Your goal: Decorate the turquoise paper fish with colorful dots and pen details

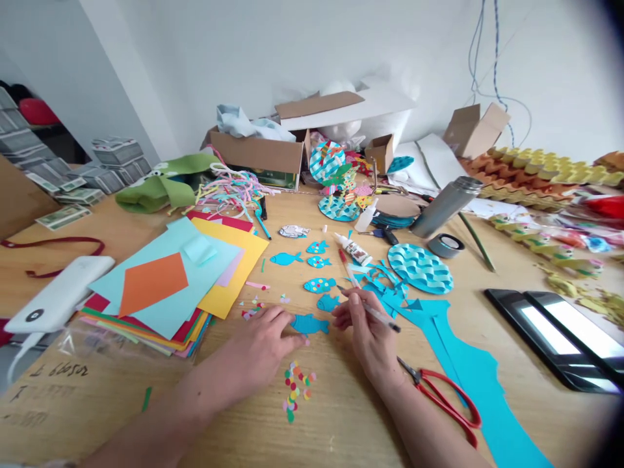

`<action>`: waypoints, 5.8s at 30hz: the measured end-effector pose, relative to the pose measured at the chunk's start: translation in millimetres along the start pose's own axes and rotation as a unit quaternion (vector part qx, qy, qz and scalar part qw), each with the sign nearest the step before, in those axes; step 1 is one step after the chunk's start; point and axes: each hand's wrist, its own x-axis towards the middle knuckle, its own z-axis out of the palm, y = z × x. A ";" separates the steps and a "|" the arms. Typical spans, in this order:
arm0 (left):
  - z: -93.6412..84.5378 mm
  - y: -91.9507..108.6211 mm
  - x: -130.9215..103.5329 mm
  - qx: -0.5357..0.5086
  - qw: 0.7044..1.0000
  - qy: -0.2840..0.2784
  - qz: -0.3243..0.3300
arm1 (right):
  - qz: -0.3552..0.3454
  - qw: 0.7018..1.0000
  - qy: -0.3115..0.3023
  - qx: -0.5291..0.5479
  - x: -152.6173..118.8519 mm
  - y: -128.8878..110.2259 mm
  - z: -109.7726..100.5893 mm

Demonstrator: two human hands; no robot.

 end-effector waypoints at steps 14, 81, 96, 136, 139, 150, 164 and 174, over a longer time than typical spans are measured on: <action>-3.0 -2.6 2.9 -0.007 1.000 0.010 -0.010 | -0.118 0.975 -0.089 -0.168 1.5 8.3 -5.8; 10.7 4.5 10.9 -0.045 0.999 0.022 0.014 | -0.020 0.999 -0.030 0.000 -1.6 0.7 0.6; 8.8 -2.0 8.8 -0.066 0.998 0.011 0.012 | 0.069 0.992 -0.027 0.101 6.5 -5.4 2.3; -1.0 -2.9 5.2 -0.087 0.993 -0.069 -0.030 | 0.148 0.984 -0.073 0.071 4.6 -1.4 11.0; 1.3 -4.1 5.0 -0.089 0.994 -0.061 -0.027 | 0.134 0.985 -0.093 0.062 4.3 0.1 11.2; 1.8 -4.4 5.6 -0.096 0.993 -0.063 -0.028 | 0.126 0.984 -0.116 0.043 2.7 3.1 11.8; 2.1 -3.9 4.9 -0.095 0.994 -0.054 -0.031 | 0.131 0.984 -0.118 0.035 3.1 1.5 11.9; 0.6 -3.6 5.4 -0.094 0.994 -0.054 -0.026 | 0.128 0.985 -0.109 0.034 3.2 3.4 10.1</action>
